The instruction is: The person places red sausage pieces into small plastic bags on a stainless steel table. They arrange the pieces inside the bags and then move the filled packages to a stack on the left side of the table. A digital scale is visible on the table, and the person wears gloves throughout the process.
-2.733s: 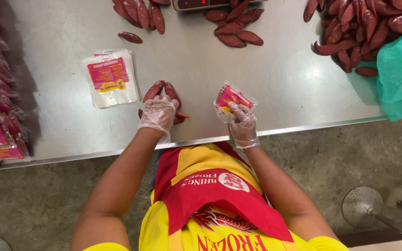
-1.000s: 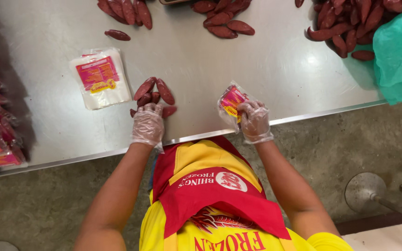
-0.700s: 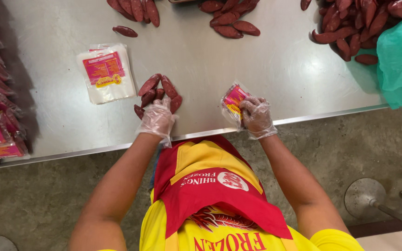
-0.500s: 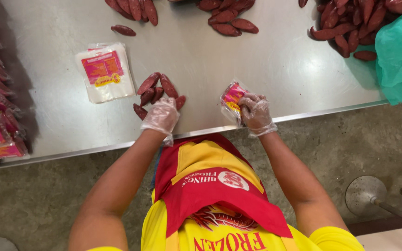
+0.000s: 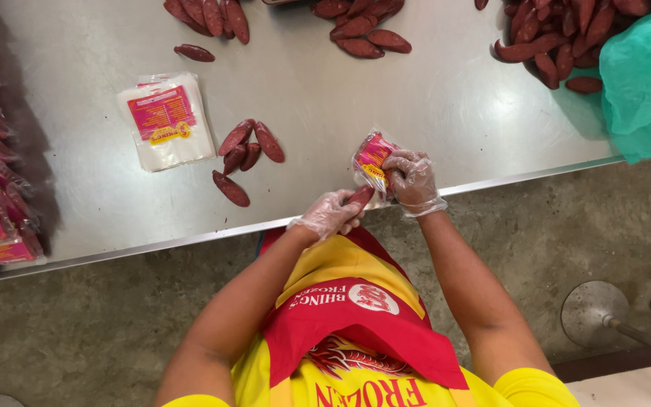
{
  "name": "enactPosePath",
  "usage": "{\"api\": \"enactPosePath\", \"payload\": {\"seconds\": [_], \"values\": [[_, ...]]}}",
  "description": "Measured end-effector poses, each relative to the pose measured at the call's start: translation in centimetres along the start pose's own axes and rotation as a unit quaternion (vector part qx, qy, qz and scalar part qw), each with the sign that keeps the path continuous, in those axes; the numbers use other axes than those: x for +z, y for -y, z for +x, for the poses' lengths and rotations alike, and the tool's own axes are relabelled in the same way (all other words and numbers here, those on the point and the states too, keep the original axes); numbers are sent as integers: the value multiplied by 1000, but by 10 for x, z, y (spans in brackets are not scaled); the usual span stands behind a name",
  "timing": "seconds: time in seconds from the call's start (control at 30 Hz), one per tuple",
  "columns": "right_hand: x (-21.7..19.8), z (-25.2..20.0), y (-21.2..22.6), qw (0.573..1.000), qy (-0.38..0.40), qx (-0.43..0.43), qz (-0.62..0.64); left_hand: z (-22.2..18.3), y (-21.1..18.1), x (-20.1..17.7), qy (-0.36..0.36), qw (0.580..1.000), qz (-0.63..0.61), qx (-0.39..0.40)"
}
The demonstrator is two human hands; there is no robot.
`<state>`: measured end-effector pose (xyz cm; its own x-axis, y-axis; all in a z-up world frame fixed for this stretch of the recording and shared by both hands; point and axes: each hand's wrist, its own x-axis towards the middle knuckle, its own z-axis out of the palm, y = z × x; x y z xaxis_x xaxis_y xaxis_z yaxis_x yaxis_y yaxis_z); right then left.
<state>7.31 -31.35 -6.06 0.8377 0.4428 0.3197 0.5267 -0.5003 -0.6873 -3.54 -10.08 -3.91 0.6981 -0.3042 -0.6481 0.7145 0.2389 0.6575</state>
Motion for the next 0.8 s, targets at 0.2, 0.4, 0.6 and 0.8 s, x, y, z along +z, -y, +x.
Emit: {"api": "enactPosePath", "payload": {"seconds": [0.2,0.4,0.6,0.8], "values": [[7,5,-10,947,-34,215,235,10,-6,9,-152,988,-18,7],[20,44,-2,742,40,270,612,15,13,5,-127,991,-42,-8],[21,40,24,936,180,46,300,60,41,28,-158,976,-116,94],[18,35,34,958,184,-57,211,87,51,31,-196,971,97,95]]}}
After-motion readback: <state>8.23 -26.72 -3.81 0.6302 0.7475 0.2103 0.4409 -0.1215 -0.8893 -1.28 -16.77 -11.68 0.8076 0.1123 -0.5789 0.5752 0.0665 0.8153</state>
